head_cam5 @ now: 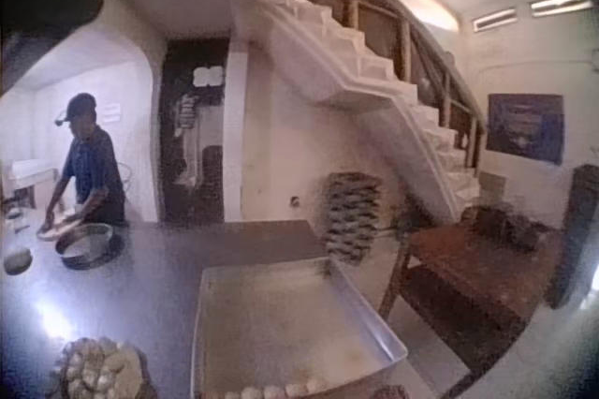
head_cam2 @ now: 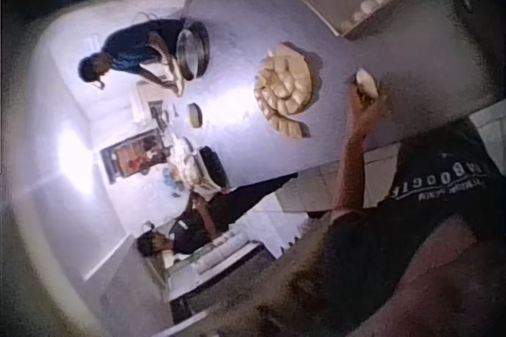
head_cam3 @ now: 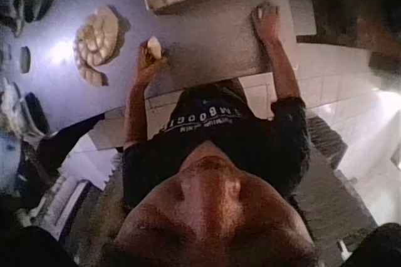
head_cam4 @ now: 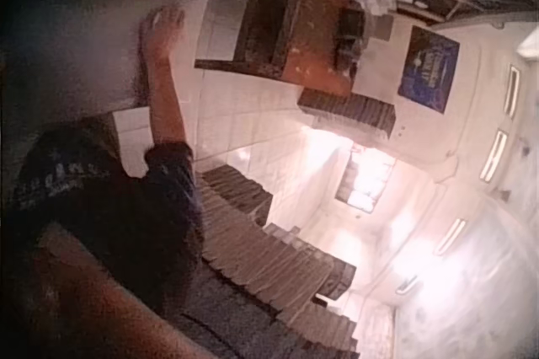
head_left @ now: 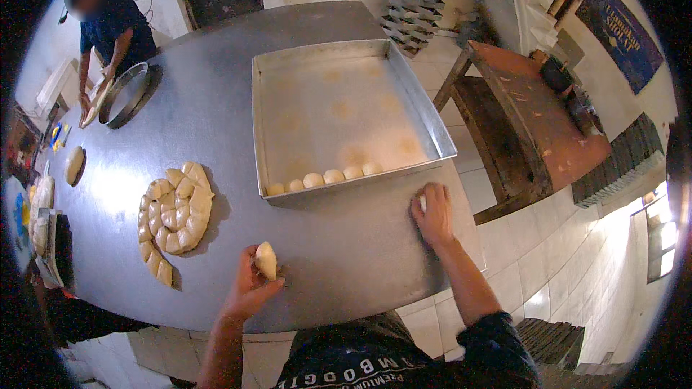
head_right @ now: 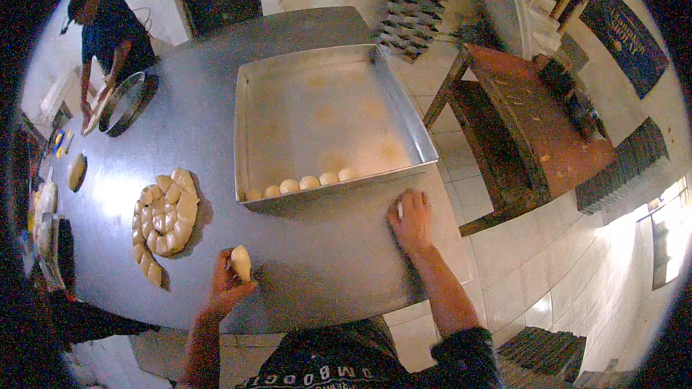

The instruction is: The person prepares bread dough by handling a large mass on a table, walking to a shelf to retrieve a bowl of filling, and kemudian portioning and rolling individual pieces of dough into balls and placing them in rows on a metal tray.

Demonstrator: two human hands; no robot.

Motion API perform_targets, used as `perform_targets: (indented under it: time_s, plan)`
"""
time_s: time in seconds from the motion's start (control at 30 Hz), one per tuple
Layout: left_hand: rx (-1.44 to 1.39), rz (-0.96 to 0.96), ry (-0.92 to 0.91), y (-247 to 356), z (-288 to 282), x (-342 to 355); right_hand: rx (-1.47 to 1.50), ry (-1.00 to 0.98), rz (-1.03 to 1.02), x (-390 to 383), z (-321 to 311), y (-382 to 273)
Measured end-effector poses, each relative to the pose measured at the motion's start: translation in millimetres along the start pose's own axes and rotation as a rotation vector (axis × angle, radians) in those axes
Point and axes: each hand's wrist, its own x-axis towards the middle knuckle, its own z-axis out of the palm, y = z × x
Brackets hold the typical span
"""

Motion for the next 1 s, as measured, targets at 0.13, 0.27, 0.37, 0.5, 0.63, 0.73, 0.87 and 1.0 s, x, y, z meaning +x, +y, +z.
perform_targets:
  time_s: [0.13, 0.27, 0.37, 0.5, 0.63, 0.73, 0.87, 1.0]
  plan:
    - [0.000, 0.002, -0.002, -2, 11, 6, -0.083, -0.087, -0.019, -14, -3, -18]
    - [-0.010, 0.022, 0.207, -14, -22, 0, 0.154, -0.234, 0.089, -8, -45, 3]
    - [-0.090, 0.041, 0.197, -10, -13, 3, 0.540, -0.060, 0.412, 53, -60, -3]
    - [0.073, -0.056, 0.145, -9, 4, 20, 0.205, -0.261, 0.169, 109, -32, -20]
    - [-0.495, -0.091, 0.236, -13, 13, 18, 0.496, 0.072, 0.246, 102, -29, -43]
    - [0.648, 0.187, 0.014, 8, 32, 13, 0.618, -0.149, -0.180, 41, -15, -134]
    - [-0.173, -0.167, -0.201, -13, 11, -17, 0.766, -0.718, 0.106, -42, -16, -178]
    - [0.907, 0.434, 0.600, -38, -94, -38, -0.118, -0.334, -0.265, -93, -26, -98]
